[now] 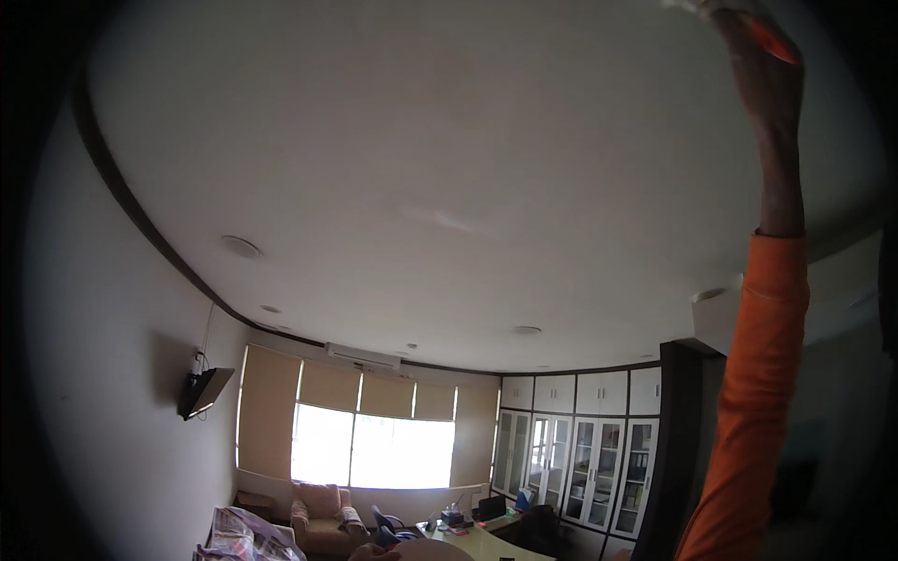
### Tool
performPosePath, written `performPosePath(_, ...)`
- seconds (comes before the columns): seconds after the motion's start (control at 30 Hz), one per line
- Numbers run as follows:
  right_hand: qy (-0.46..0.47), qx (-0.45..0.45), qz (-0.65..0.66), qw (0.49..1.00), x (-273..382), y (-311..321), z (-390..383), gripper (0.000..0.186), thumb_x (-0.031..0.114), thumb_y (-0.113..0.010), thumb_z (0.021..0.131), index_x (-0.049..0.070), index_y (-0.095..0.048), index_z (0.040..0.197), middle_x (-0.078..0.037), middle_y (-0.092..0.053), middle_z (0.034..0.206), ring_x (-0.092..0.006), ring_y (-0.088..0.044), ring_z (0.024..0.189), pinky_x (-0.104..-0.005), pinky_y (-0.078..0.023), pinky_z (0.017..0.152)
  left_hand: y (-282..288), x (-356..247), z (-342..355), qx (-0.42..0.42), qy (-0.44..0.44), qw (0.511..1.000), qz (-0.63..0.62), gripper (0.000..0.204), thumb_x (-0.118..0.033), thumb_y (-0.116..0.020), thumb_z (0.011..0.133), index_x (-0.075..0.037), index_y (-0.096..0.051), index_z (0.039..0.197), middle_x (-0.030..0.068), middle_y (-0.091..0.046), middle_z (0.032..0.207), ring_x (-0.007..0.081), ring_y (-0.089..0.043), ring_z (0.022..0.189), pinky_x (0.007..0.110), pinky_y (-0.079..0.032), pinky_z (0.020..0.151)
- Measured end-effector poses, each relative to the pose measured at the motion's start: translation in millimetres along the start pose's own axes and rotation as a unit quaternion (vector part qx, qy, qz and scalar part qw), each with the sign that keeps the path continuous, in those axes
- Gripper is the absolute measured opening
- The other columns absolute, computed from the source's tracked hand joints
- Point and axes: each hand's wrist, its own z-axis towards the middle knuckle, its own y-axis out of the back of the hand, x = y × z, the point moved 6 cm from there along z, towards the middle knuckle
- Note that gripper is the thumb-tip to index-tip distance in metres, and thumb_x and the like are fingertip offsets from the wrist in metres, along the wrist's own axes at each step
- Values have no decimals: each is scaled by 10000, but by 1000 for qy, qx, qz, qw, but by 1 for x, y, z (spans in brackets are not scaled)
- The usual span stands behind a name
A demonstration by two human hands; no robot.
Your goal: The person repeatedly dips a paintbrush into a bucket and applies paint to the ceiling in a room. The person holds the bucket in one hand and uses the brush in the other to cover sections of the ceiling.
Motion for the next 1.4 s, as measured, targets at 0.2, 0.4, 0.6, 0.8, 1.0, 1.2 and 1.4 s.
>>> performPosePath(0.2, 184, -91, 22, 979, 30, -62, -100, 211, 129, -823, 871, 165, -770, 1072, -46, -726, 1060, -205, -692, 895, -327, -572, 785, 1, -29, -20, -36, 20, 999, 9, 354, -334, -745, 877, 19, -741, 909, 54, -664, 764, 171, -588, 720, 367, -489, 652)
performPosePath(0.4, 27, 81, -78, 993, 44, -183, -301, 328, 88, -835, 687, 242, -746, 962, -2, -637, 1306, -269, -625, 1096, -364, -612, 815, 7, -40, -20, -33, 43, 998, 17, 289, -257, -726, 880, 17, -750, 972, 2, -674, 867, 116, -593, 791, 333, -499, 686)
performPosePath(0.6, 9, 205, -70, 976, 76, -261, -411, 280, 69, -818, 722, 192, -731, 958, -63, -640, 1237, -297, -622, 1099, -394, -626, 820, 2, -19, -4, -14, 8, 997, -77, 328, -254, -729, 881, 35, -753, 1034, -16, -683, 918, 109, -598, 810, 325, -504, 704)
performPosePath(0.8, 10, 323, -42, 945, 97, -267, -445, 231, 61, -783, 762, 150, -687, 952, -66, -654, 1125, -255, -657, 995, -383, -612, 792, 5, -15, -2, -6, 71, 997, 12, 366, -212, -722, 892, 49, -743, 1148, 15, -720, 984, 121, -622, 860, 309, -521, 785)
performPosePath(1.0, -32, 107, 76, 991, 7, -159, -321, 170, 0, -750, 885, 90, -724, 1028, -81, -726, 1062, -221, -717, 976, -331, -597, 864, 1, -17, -2, -65, -40, 993, -91, 334, -177, -729, 886, 59, -744, 1120, -1, -714, 927, 125, -623, 790, 327, -520, 715)
performPosePath(1.2, 188, -80, 1, 979, 14, -61, -205, 218, -54, -767, 867, 54, -749, 1055, -89, -737, 1142, -215, -720, 1062, -320, -613, 905, 8, 1, 10, -24, 23, 999, -35, 313, -211, -769, 883, 58, -736, 1038, 30, -713, 888, 128, -638, 758, 300, -510, 653)
performPosePath(1.4, -153, 57, -35, 986, 7, -147, -295, 304, 233, -819, 896, 107, -729, 1157, -102, -659, 1144, -268, -670, 1035, -345, -595, 821, 2, -38, -14, -20, 44, 999, -2, 287, -260, -767, 878, 26, -739, 886, 14, -671, 767, 115, -592, 645, 302, -478, 579)
